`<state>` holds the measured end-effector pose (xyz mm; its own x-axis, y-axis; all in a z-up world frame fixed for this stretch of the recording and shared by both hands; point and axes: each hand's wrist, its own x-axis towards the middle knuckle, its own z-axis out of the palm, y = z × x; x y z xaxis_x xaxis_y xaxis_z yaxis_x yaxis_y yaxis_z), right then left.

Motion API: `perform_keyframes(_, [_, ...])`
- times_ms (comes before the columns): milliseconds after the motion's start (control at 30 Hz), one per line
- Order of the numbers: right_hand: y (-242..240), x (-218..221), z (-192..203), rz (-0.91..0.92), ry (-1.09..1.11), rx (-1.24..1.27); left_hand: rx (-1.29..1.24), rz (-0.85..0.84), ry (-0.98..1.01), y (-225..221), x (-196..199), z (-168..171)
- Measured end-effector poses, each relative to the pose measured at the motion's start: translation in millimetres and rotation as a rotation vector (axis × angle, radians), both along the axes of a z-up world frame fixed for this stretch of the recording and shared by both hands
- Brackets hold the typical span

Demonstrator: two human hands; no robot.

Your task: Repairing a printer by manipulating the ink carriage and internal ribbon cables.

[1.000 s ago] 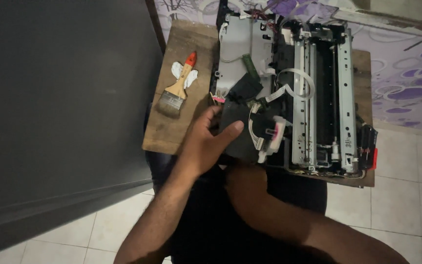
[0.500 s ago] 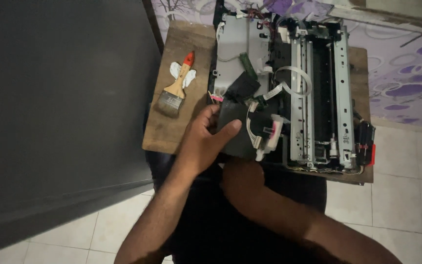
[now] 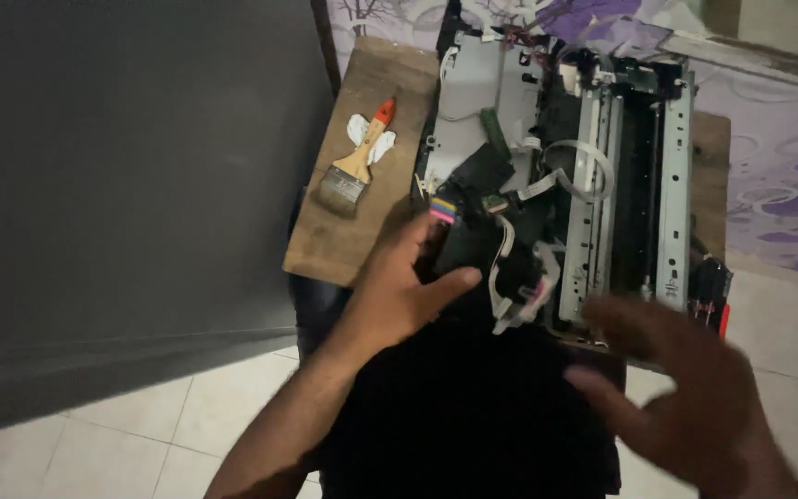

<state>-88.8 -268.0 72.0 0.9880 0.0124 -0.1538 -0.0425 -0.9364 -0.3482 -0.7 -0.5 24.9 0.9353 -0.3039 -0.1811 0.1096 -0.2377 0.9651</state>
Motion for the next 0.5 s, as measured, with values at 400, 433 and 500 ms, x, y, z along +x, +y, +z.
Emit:
perform_keyframes(400, [57.3, 80.1, -13.7, 0.247, 0.232, 0.117, 0.053, -0.168, -0.089, 10.6, -16.2, -6.2])
perform_keyframes(433, [57.1, 78.7, -17.7, 0.247, 0.236, 0.115, 0.05, -0.168, -0.086, 10.9, -17.7, -6.4])
perform_keyframes(500, [56.4, 75.8, -25.9, 0.388, -0.02, 0.139, -0.246, -0.16, -0.105, 11.2, -20.9, -6.9])
